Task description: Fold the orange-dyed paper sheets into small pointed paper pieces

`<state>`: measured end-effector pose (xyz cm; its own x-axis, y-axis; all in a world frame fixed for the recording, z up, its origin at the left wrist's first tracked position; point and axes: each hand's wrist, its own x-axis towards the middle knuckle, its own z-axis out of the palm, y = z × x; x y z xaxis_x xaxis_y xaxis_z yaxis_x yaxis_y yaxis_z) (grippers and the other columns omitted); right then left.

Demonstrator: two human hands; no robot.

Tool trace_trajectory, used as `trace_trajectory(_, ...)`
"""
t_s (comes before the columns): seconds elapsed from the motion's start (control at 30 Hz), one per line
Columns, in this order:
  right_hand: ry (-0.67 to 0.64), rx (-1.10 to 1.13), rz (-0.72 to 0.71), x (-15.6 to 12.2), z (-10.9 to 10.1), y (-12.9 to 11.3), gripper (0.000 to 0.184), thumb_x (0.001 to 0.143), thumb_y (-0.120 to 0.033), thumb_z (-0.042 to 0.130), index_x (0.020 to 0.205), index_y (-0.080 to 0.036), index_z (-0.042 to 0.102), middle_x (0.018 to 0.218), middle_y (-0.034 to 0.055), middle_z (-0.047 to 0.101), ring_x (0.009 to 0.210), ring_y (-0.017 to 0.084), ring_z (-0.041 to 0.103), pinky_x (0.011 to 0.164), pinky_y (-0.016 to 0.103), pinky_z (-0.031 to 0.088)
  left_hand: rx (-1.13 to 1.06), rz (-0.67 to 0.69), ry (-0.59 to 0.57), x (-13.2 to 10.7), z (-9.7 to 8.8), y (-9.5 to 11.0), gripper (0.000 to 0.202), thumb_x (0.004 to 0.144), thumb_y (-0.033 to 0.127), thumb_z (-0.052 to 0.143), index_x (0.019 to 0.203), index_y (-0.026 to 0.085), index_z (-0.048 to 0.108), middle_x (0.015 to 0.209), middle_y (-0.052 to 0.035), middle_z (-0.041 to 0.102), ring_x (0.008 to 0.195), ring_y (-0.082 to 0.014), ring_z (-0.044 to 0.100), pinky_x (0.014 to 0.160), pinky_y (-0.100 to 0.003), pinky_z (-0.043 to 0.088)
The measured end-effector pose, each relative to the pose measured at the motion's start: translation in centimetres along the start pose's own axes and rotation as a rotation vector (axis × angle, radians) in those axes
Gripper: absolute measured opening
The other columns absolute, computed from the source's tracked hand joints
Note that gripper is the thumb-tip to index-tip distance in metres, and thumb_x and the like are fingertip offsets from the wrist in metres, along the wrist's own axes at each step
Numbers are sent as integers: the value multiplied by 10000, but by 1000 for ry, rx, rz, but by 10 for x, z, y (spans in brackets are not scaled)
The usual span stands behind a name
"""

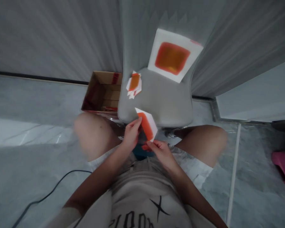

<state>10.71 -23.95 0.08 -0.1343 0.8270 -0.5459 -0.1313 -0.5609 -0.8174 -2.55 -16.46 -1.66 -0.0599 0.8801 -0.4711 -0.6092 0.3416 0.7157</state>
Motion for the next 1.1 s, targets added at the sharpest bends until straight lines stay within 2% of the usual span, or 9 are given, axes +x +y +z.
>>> trace_trajectory(0.37,-40,-59,51,-11,-23,25,509,727,-690,819,901,-212,825,870,93,828,848,260,773,872,419,591,-13,-53,85,17,-9,-5,481,594,513,977,822,163,738,806,-10,728,741,-126,651,720,-253,473)
trace_trajectory(0.53,-46,-139,7,-4,-20,19,526,741,-709,792,894,-207,821,911,91,825,875,273,748,849,397,563,-51,-86,110,17,-15,-8,507,587,544,970,820,164,727,809,-13,727,738,-133,649,709,-252,478)
trace_trajectory(0.63,55,-159,-79,1,-17,11,540,781,-729,737,893,-205,798,868,62,797,797,238,701,745,336,523,-52,-68,114,15,-17,-10,483,601,526,968,822,168,732,808,-6,728,713,-113,639,699,-235,477)
trace_trajectory(0.73,192,-204,-155,5,-15,3,545,842,-744,653,754,-211,729,676,12,682,646,186,588,610,295,425,-60,-71,102,13,-17,-12,438,638,507,953,825,175,738,815,-8,730,709,-107,637,674,-220,476)
trace_trajectory(0.8,238,-229,-184,5,-18,-2,547,882,-730,609,721,-216,698,644,5,642,631,178,551,593,294,390,-38,-60,94,10,-19,-11,419,656,509,940,826,181,744,815,-9,728,705,-109,632,649,-213,472)
trace_trajectory(0.87,240,-218,-199,4,-24,-7,529,912,-710,583,768,-217,711,704,19,685,677,191,580,630,299,410,50,-27,51,8,-23,-9,412,691,527,916,861,185,761,851,-21,742,727,-117,643,663,-217,489)
trace_trajectory(0.97,175,-251,-211,1,-40,-12,529,923,-710,564,832,-216,728,777,41,736,730,211,618,688,309,444,298,67,-71,2,-35,-4,497,734,538,889,1083,198,787,974,-56,782,821,-154,689,738,-239,531)
trace_trajectory(1.03,112,-337,-211,0,-52,-13,543,925,-718,549,811,-214,714,753,39,721,709,205,602,677,307,436,440,128,-149,-1,-43,0,595,758,537,874,1236,205,753,1051,-84,797,919,-193,719,804,-260,551)
trace_trajectory(1.1,49,-443,-208,0,-62,-14,556,928,-719,536,751,-211,674,697,25,667,668,186,558,640,298,404,575,155,-241,-5,-49,4,565,807,541,830,1251,201,751,1092,-99,801,978,-219,730,838,-276,559)
